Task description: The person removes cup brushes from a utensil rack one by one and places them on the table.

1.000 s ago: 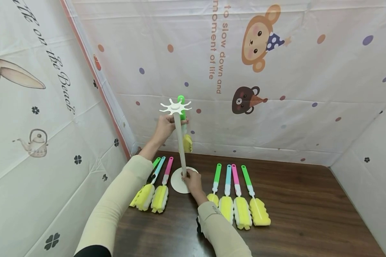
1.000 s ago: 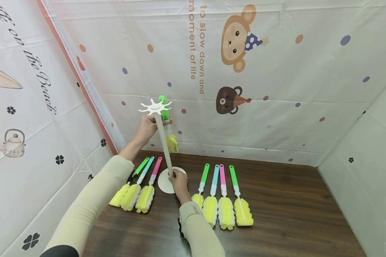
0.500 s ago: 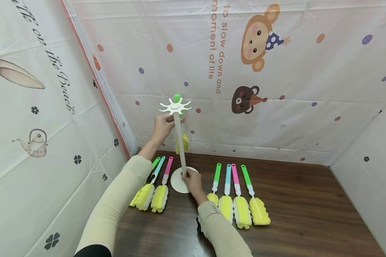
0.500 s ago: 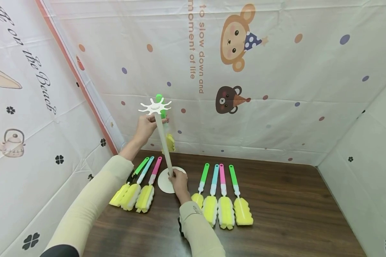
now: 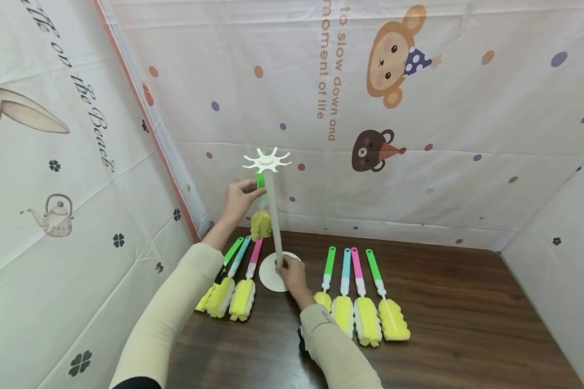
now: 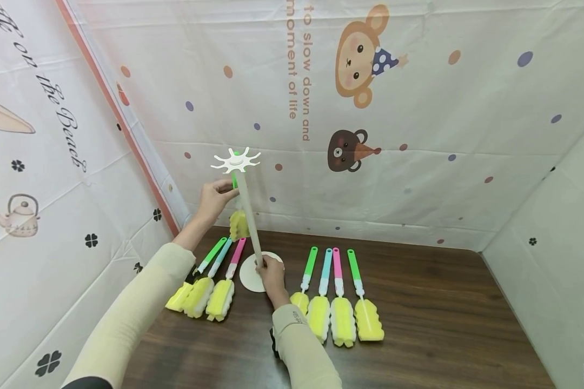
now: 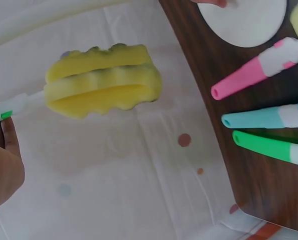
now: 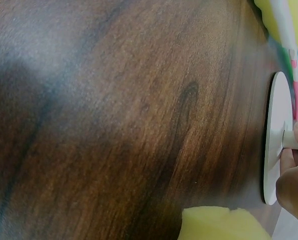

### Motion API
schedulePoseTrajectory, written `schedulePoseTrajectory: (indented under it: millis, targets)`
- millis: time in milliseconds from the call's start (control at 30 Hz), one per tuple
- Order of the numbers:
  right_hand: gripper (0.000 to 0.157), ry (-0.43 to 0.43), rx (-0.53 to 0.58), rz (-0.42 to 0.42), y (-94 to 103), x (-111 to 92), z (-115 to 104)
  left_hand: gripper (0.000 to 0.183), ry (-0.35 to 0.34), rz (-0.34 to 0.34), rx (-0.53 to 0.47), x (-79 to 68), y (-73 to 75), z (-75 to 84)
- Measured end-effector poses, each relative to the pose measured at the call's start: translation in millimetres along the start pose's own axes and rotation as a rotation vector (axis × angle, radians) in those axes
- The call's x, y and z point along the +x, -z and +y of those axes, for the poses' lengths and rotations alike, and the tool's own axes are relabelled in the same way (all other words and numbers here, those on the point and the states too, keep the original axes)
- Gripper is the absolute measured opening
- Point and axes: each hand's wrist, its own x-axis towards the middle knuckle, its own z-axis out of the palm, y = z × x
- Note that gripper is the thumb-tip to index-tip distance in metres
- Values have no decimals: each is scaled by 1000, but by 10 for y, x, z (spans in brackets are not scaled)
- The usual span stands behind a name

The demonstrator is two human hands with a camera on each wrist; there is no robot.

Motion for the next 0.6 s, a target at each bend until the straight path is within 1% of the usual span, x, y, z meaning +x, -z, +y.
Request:
schedulePoseTrajectory:
  millis: [267,400,500,600]
  targets:
    - [12,-26,10,-9,23,-15,-40,25,0,20,49,-111,150,-137]
    - [12,-35,21,-15,18,-16,-32,25,12,15,66,-180,236,-187]
    - [12,-39,27,-16,10,-7,-16,25,12,7,104,-230,299,-225]
    - [13,-32,18,-11,0,8,9,25,5,-1,165,-278,363,-250]
